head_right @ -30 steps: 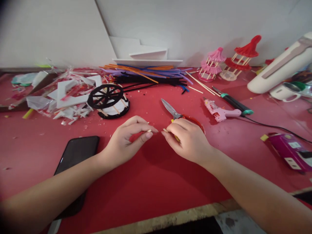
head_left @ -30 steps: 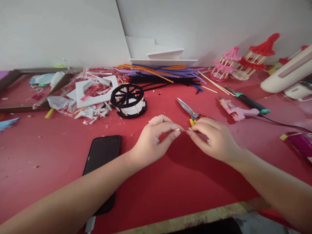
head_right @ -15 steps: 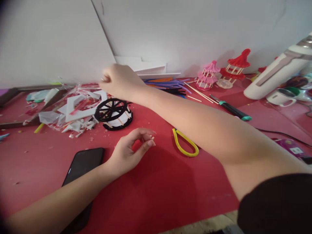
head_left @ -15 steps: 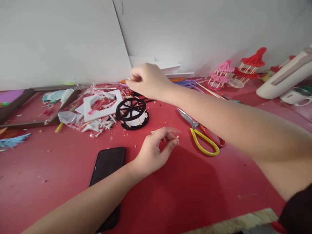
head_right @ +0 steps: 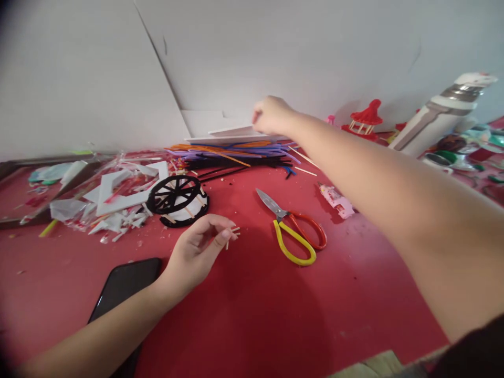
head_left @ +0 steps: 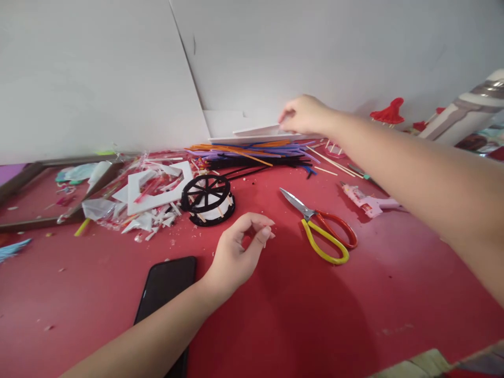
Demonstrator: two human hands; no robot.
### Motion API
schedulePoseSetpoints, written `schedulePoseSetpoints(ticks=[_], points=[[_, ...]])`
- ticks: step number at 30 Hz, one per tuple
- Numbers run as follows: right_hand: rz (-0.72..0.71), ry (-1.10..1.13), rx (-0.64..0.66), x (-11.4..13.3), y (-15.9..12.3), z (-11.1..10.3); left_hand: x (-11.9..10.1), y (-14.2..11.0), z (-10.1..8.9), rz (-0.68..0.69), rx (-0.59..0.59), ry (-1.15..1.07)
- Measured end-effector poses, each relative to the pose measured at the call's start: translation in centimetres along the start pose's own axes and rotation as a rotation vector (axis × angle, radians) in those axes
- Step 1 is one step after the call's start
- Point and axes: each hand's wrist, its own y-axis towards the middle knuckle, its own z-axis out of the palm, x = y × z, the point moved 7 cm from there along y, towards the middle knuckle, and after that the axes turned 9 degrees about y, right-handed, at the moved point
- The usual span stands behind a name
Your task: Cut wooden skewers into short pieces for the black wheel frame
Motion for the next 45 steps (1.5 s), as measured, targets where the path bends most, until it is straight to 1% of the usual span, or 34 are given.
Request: schedulePoseSetpoints(ticks=[1,3,5,6,8,11,13,15,18,21,22,23,25,26,28,30,32,34,37,39,42,45], points=[[0.072,-0.039,0.057,-2.5,-0.5,0.1,0.1,0.0,0.0,-0.004,-0.009,0.008],[0.191,-0.104,0.222,-6.7,-2.1,1.2,0.2,0.1,-0.1,-0.004,-0.027,0.004],[0.238,-0.142,0.303,-9.4,-3.6,2.3,0.3,0.2,-0.3,-0.013,-0.044,-0.024],[0.243,-0.154,0.325,-10.4,-4.2,2.9,0.4,0.3,-0.3,-0.026,-0.052,-0.037],[0.249,-0.169,0.353,-11.7,-5.1,4.0,0.6,0.5,-0.5,-0.060,-0.069,-0.032],[0.244,-0.162,0.362,-12.6,-5.6,5.3,0.4,0.6,-0.8,-0.071,-0.095,-0.020],[0.241,-0.146,0.345,-12.9,-5.6,5.9,0.2,0.7,-0.9,-0.062,-0.104,-0.046],[0.242,-0.120,0.307,-12.9,-5.5,5.9,0.2,0.7,-0.8,-0.063,-0.104,-0.087],[0.232,-0.047,0.199,-12.1,-5.8,4.8,0.5,0.8,-0.8,-0.077,-0.100,-0.121],[0.189,0.093,0.048,-9.8,-7.9,3.7,0.8,0.6,-0.6,-0.078,-0.073,-0.094],[0.170,0.158,0.014,-8.7,-9.1,3.7,0.8,0.5,-0.6,-0.074,-0.062,-0.057],[0.140,0.234,0.008,-7.4,-10.5,4.1,0.8,0.4,-0.5,-0.064,-0.050,0.005],[0.094,0.373,0.026,-4.9,-13.5,5.5,0.4,0.1,-0.3,-0.025,-0.025,0.173],[0.075,0.478,0.058,-3.7,-15.0,6.5,0.2,0.0,-0.1,0.000,-0.008,0.249],[0.101,0.990,0.146,-1.7,-17.6,8.7,-0.1,-0.1,0.3,0.022,0.028,0.299],[0.151,1.297,0.178,-0.4,-19.4,10.2,0.1,-0.1,0.7,-0.020,0.067,0.179],[0.177,1.475,0.147,0.3,-20.4,10.8,0.4,0.0,1.1,-0.109,0.108,0.005],[0.180,1.554,0.130,0.6,-20.7,11.0,0.7,0.2,1.5,-0.196,0.145,-0.120],[0.172,1.593,0.123,0.5,-20.9,11.0,0.8,0.2,1.7,-0.282,0.183,-0.173],[0.174,1.593,0.123,0.4,-21.0,11.1,0.7,0.1,1.7,-0.296,0.206,-0.143],[0.184,1.562,0.157,0.6,-21.3,11.4,0.7,-0.1,1.9,-0.286,0.238,-0.094],[0.189,1.549,0.186,1.1,-21.5,11.6,0.9,-0.2,2.2,-0.277,0.280,-0.103]])
